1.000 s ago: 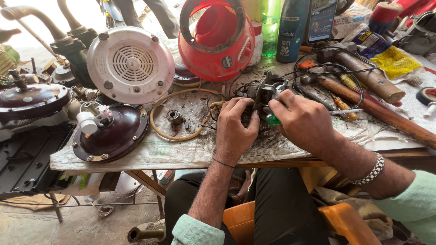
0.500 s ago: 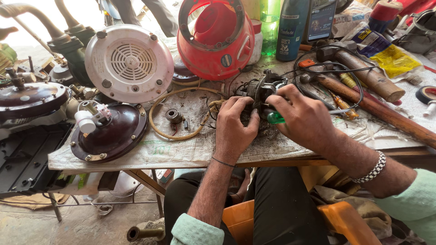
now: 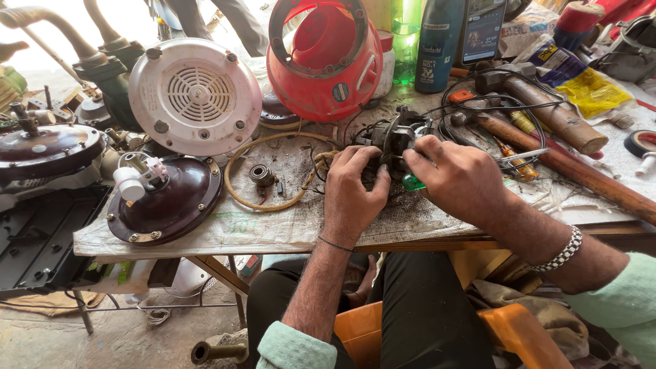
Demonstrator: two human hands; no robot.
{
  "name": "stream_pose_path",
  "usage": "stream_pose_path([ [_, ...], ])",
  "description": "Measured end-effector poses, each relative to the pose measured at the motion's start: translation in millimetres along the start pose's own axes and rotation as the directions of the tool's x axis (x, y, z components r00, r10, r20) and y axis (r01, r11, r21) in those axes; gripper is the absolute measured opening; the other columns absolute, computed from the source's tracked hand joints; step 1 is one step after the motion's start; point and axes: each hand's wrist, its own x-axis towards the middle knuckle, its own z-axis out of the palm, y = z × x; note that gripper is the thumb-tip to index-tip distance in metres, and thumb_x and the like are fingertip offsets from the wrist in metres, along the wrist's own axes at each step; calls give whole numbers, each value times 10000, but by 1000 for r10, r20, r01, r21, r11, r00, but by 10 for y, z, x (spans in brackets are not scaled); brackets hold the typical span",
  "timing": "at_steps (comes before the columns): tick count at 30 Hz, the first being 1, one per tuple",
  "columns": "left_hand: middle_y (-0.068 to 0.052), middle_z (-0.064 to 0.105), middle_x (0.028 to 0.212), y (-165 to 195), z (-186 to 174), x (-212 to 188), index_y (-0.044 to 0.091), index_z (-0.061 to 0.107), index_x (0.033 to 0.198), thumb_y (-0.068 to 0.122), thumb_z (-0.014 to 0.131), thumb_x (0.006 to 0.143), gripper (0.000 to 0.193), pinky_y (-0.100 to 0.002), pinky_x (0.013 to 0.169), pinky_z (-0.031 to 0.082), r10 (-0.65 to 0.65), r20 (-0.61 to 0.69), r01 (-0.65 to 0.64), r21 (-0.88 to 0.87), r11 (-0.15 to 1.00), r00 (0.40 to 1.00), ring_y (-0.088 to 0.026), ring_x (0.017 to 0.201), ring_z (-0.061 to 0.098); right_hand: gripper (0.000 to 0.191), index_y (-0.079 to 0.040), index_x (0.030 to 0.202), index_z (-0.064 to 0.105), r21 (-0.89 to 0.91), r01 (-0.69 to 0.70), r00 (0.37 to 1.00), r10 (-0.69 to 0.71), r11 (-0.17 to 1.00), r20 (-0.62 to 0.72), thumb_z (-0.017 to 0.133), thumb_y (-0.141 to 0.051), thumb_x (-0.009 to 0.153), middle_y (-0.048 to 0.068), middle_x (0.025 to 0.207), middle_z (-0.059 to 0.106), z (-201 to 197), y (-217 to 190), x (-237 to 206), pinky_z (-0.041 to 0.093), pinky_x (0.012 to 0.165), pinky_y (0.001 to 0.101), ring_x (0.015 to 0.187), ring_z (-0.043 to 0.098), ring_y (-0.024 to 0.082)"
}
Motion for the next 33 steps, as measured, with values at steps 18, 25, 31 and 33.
stream_pose_path([
  [18, -139, 715, 1057, -21, 30, 0, 5, 711, 1090, 131, 725, 868, 256, -437, 935, 549, 6, 12, -6, 49, 999, 1000, -314, 1083, 677, 254, -12, 984, 752, 331, -300, 950, 313, 895, 15, 852, -136, 786, 145, 1009, 669, -396, -58, 7, 593, 726, 388, 829, 718, 278],
  [25, -123, 695, 1009, -32, 57, -13, 24, 699, 1066, 169, 734, 899, 224, -457, 879, 529, -23, 27, 20, 106, 994, 999, -306, 1004, 640, 268, -1, 996, 763, 403, -277, 952, 305, 872, -6, 877, -163, 815, 137, 987, 695, -514, -259, 225, 613, 689, 343, 810, 724, 239],
  [31, -132, 667, 1047, -245, 148, -82, 19, 619, 1134, 205, 723, 930, 294, -457, 883, 527, 14, 135, -39, 185, 982, 991, -301, 1015, 635, 214, -21, 974, 756, 524, -119, 987, 158, 843, -30, 853, -157, 840, 138, 948, 735, -302, -412, 696, 600, 718, 365, 813, 735, 258],
  [33, -148, 649, 1075, -310, 176, -128, 16, 591, 1175, 233, 736, 935, 354, -455, 853, 518, 43, 145, -68, 176, 982, 989, -297, 1017, 626, 113, -51, 876, 750, 459, -107, 994, 102, 882, 36, 801, -77, 779, 117, 856, 739, -113, -507, 920, 593, 689, 403, 792, 746, 274],
])
